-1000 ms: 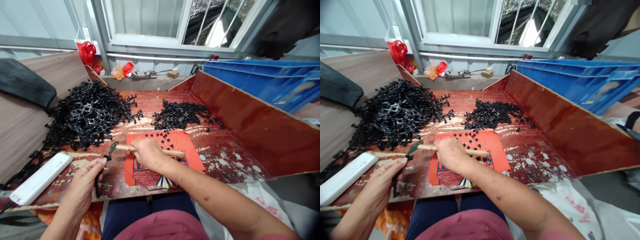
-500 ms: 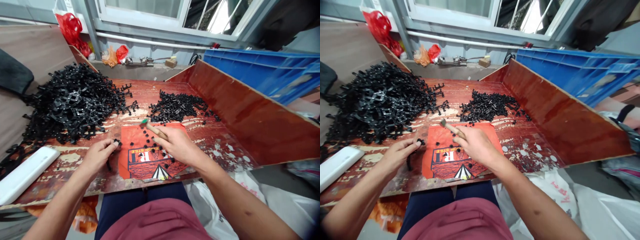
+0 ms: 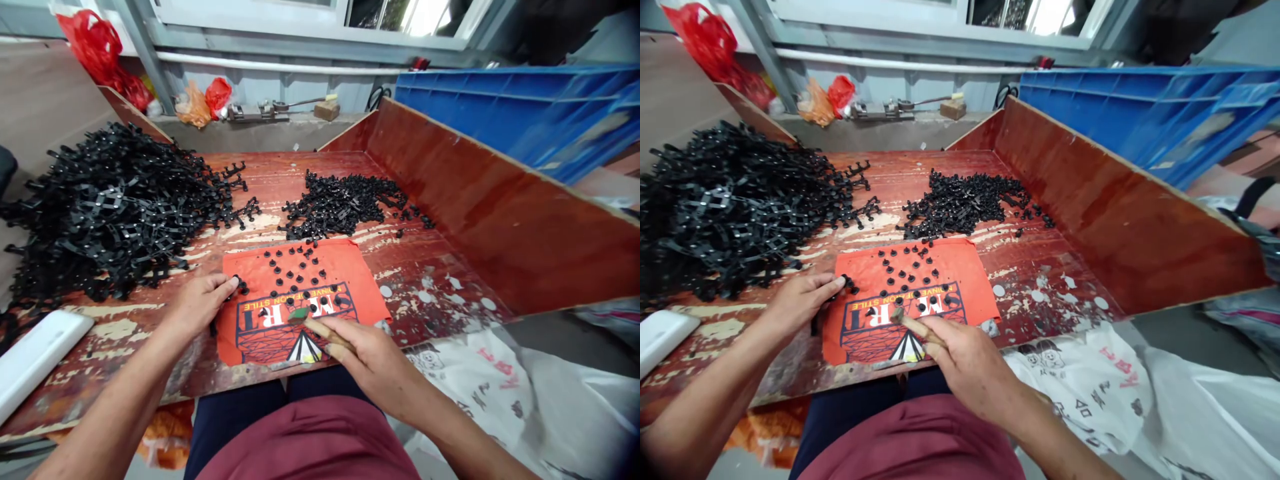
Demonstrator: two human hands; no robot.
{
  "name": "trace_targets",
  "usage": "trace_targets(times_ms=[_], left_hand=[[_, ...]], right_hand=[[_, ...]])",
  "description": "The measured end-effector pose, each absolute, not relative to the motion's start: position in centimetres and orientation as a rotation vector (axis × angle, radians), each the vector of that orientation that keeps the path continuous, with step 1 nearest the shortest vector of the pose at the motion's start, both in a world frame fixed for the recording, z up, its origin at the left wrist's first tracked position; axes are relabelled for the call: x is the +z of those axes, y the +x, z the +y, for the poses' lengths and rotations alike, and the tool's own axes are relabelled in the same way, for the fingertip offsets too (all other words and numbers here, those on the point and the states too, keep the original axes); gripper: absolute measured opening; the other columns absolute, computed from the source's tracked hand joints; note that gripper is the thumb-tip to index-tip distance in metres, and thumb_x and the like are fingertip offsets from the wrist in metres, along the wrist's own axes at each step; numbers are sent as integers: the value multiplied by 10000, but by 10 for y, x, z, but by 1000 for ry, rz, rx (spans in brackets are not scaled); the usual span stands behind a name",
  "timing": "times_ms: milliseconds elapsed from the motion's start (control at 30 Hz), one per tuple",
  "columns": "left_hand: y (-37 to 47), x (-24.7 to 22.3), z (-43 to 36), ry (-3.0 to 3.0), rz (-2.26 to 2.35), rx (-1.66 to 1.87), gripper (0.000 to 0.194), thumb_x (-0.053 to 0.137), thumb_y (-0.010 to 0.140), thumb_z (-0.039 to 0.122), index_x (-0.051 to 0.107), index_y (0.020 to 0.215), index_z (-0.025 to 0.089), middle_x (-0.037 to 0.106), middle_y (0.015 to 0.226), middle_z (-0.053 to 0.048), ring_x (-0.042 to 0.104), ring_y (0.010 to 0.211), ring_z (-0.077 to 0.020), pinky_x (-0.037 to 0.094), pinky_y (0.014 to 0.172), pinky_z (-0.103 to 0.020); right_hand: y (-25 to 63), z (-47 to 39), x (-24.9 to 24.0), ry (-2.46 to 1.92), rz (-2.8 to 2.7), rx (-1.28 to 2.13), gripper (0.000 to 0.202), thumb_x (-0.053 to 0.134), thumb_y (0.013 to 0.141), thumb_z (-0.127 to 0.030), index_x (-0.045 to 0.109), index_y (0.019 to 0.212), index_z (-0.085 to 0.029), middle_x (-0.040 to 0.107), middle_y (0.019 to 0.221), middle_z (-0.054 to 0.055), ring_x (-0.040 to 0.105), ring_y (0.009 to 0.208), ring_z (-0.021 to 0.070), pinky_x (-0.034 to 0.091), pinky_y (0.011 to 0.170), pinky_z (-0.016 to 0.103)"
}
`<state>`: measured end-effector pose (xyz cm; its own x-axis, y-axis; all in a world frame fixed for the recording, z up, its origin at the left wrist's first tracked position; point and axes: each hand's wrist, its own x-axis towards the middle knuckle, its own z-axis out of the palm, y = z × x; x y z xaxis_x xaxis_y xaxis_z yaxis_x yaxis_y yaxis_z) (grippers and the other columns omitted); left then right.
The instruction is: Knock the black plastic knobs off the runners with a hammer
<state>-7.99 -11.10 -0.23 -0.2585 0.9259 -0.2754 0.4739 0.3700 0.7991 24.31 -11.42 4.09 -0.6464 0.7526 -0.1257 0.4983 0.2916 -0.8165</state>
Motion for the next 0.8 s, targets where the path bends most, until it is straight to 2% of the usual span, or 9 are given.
trace_targets(times_ms=[100, 233, 433, 700, 800], left_hand=[[-78, -5, -109, 1293, 1980, 682, 413, 590, 741, 562, 749, 776, 182, 696, 663, -20, 549, 576, -182, 300, 498, -257], [-73, 1, -110, 1167, 1914, 797, 422, 631, 682, 590, 706, 693, 175, 631, 572, -4, 476, 501, -147, 269, 473, -245], [-76, 16, -114, 1025, 1869, 930, 437, 676, 636, 606, 663, 672, 171, 619, 589, -3, 468, 505, -132, 297, 475, -231], [-79, -9, -113, 1244, 1954, 726, 428, 578, 741, 580, 712, 715, 174, 649, 580, -2, 493, 499, -146, 283, 472, -241], [-81, -13, -113, 1265, 1984, 706, 426, 596, 743, 581, 744, 759, 181, 674, 595, -4, 514, 500, -157, 272, 463, -244]], right_hand=[[242, -113, 40, -1137, -2277, 1292, 357, 447, 1051, -263, 568, 1364, -387, 702, 1134, -32, 658, 951, 171, 509, 874, 293], [242, -112, 41, -1128, -2292, 1302, 374, 434, 1057, -244, 555, 1367, -415, 696, 1127, -42, 648, 955, 166, 498, 864, 289], [243, -113, 41, -1116, -2304, 1303, 339, 472, 1037, -235, 596, 1327, -360, 705, 1080, -24, 652, 938, 166, 505, 857, 283], [241, -115, 43, -1093, -2330, 1253, 389, 445, 1023, -209, 597, 1356, -342, 722, 1118, 2, 680, 955, 182, 543, 853, 298], [235, -110, 48, -1057, -2371, 1143, 408, 437, 1026, -219, 568, 1393, -339, 691, 1231, 15, 667, 1060, 206, 536, 922, 335]])
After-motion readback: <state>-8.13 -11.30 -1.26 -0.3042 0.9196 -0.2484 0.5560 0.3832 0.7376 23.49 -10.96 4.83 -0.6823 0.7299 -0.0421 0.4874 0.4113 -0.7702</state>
